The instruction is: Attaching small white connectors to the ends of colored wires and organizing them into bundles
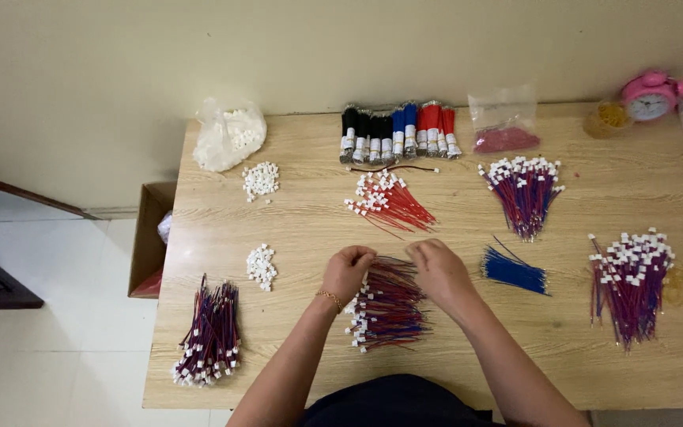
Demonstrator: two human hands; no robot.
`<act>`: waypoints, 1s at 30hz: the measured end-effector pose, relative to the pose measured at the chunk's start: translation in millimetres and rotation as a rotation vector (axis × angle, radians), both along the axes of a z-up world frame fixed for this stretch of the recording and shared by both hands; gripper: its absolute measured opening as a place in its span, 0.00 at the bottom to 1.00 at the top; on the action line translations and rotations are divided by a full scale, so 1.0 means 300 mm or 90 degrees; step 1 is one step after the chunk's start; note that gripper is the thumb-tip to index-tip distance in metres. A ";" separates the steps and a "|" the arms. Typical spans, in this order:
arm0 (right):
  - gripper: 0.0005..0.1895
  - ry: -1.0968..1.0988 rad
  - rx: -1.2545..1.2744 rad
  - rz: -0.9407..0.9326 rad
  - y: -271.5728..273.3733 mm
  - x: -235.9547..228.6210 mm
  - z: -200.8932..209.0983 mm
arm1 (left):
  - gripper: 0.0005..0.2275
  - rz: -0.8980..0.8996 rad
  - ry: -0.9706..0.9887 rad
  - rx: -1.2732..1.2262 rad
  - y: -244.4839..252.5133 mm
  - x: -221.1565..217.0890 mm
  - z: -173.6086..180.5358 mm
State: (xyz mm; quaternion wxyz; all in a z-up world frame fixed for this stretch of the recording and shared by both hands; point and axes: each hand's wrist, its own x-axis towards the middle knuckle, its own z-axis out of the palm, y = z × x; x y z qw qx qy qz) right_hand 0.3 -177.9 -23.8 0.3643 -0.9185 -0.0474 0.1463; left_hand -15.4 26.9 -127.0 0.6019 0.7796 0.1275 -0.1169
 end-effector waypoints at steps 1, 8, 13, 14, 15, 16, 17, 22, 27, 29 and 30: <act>0.13 0.003 0.001 0.000 -0.008 0.004 0.013 | 0.07 0.000 0.003 0.001 0.007 0.020 -0.001; 0.19 0.127 0.018 -0.096 -0.007 0.028 0.146 | 0.10 -0.034 -0.108 0.326 0.046 0.220 -0.006; 0.16 0.119 -0.002 -0.097 -0.048 0.053 0.062 | 0.09 -0.066 -0.138 0.419 0.059 0.346 -0.169; 0.13 0.074 0.039 -0.084 -0.060 0.065 0.035 | 0.06 -0.077 -0.168 0.444 0.060 0.356 -0.186; 0.10 0.030 0.080 -0.070 -0.069 0.077 0.008 | 0.04 -0.088 -0.197 0.469 0.065 0.365 -0.203; 0.10 0.033 0.079 -0.072 -0.065 0.074 0.024 | 0.04 -0.091 -0.194 0.468 0.060 0.361 -0.209; 0.08 0.020 0.095 -0.084 -0.057 0.074 0.042 | 0.04 -0.101 -0.201 0.500 0.059 0.359 -0.213; 0.08 -0.013 0.111 -0.099 -0.011 0.076 0.109 | 0.06 -0.138 -0.215 0.557 0.073 0.325 -0.222; 0.08 -0.006 0.199 -0.109 0.024 0.071 0.139 | 0.05 -0.068 -0.256 0.352 0.088 0.221 -0.009; 0.08 -0.025 0.172 -0.097 0.042 0.048 0.204 | 0.05 -0.032 -0.234 0.262 0.061 0.160 0.091; 0.07 -0.042 0.145 -0.089 0.050 0.036 0.238 | 0.05 0.000 -0.208 0.171 0.045 0.130 0.142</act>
